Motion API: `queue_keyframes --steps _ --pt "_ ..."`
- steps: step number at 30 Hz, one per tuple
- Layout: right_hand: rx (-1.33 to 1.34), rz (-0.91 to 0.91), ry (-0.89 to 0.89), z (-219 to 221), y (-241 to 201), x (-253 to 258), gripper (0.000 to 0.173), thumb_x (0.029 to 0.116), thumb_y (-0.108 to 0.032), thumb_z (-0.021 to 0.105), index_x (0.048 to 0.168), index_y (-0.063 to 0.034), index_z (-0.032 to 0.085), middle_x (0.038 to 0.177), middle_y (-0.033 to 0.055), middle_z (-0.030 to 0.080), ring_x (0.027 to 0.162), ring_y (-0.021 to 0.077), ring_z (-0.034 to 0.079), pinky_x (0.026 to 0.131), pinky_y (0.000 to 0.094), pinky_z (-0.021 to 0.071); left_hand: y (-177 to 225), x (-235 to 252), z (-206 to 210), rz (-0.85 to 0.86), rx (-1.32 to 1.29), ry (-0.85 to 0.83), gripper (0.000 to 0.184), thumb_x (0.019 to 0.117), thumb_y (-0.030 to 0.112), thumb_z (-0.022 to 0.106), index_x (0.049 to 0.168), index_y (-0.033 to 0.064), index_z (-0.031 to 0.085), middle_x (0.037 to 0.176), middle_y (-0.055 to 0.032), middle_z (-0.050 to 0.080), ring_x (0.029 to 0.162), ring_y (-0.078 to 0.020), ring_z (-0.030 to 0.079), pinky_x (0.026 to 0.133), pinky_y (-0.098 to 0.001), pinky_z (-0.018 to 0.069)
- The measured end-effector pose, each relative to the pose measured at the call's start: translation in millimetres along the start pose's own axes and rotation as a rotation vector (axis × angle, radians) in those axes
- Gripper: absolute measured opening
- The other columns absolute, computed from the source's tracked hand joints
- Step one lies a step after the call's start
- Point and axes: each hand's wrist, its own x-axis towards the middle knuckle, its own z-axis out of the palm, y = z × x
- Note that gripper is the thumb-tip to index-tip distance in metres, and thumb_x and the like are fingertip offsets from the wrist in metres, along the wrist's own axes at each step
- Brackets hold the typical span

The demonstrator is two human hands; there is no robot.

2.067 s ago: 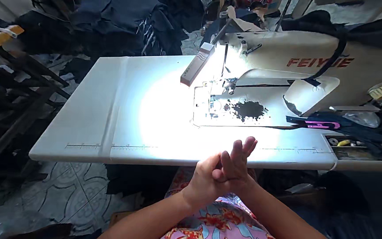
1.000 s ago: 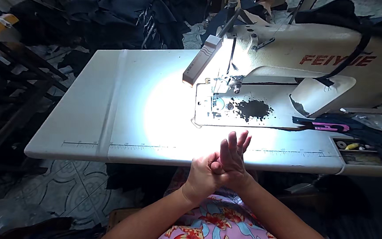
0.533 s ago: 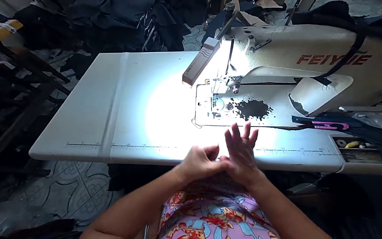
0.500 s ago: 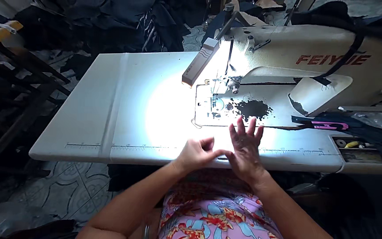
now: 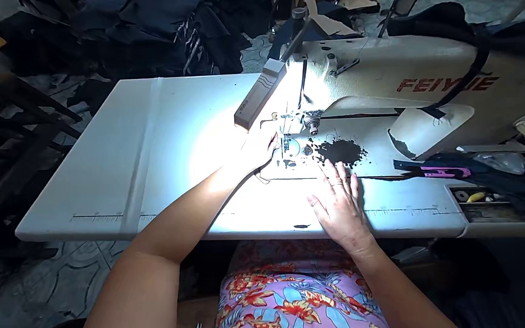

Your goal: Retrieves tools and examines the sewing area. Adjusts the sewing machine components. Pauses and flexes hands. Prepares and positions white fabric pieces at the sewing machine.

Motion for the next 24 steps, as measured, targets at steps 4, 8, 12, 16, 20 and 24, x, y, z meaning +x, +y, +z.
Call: queue_keyframes --steps 4,8,12,16,20,24 --pt "0.001 -0.002 0.034 0 -1 -2 0.063 0.1061 -0.049 0.033 0.159 -0.0151 0.042 0.164 0.0117 0.038 0.155 0.0348 0.028 0.122 0.0671 0.0156 -10 7 2 0.131 -0.025 -0.007 0.018 0.1032 0.005 0.052 0.104 -0.0079 0.065 0.105 -0.024 0.066 0.106 -0.0371 0.065 0.097 -0.0484 0.0484" --pt "-0.005 0.0 0.05 -2 -2 -3 0.062 0.1049 -0.047 0.037 0.156 -0.0123 0.047 0.161 0.0128 0.043 0.153 0.0371 0.033 0.121 0.0682 0.0186 -10 14 7 0.202 0.084 0.086 0.018 0.0976 0.002 0.055 0.094 -0.0093 0.068 0.095 -0.0261 0.069 0.099 -0.0421 0.068 0.09 -0.0538 0.0496" --pt "-0.001 0.048 -0.001 -3 -4 -3 0.063 0.1029 -0.045 0.043 0.156 -0.0124 0.046 0.161 0.0144 0.042 0.153 0.0397 0.031 0.121 0.068 0.0181 -18 30 7 0.1 0.133 0.029 0.016 0.0906 -0.002 0.06 0.101 -0.0081 0.07 0.107 -0.0266 0.071 0.111 -0.0431 0.066 0.101 -0.0551 0.0479" --pt "0.005 0.106 -0.044 -7 -9 -3 0.064 0.1018 -0.044 0.054 0.158 -0.0161 0.043 0.163 0.0116 0.041 0.155 0.0364 0.028 0.123 0.0649 0.0178 -12 38 5 -0.07 0.176 -0.026 0.022 0.0902 0.005 0.063 0.103 -0.0126 0.069 0.109 -0.0333 0.067 0.11 -0.0499 0.064 0.096 -0.063 0.0477" --pt "0.049 0.114 -0.039 -10 -11 0 0.063 0.0998 -0.038 0.061 0.157 -0.0162 0.045 0.16 0.0134 0.044 0.154 0.036 0.03 0.123 0.0643 0.0167 2 46 -3 -0.265 0.115 0.072 0.032 0.0952 0.016 0.067 0.113 -0.0109 0.067 0.113 -0.0347 0.067 0.111 -0.0523 0.064 0.093 -0.0691 0.0463" --pt "0.202 -0.083 0.303 -4 -3 -7 0.045 0.0913 -0.019 0.067 0.134 -0.0032 0.067 0.14 0.0162 0.064 0.14 0.0398 0.05 0.117 0.0643 0.0313 19 51 -14 -0.417 0.157 0.125 0.035 0.1015 0.015 0.06 0.119 -0.0144 0.061 0.12 -0.0393 0.062 0.117 -0.0563 0.059 0.098 -0.0716 0.0413"
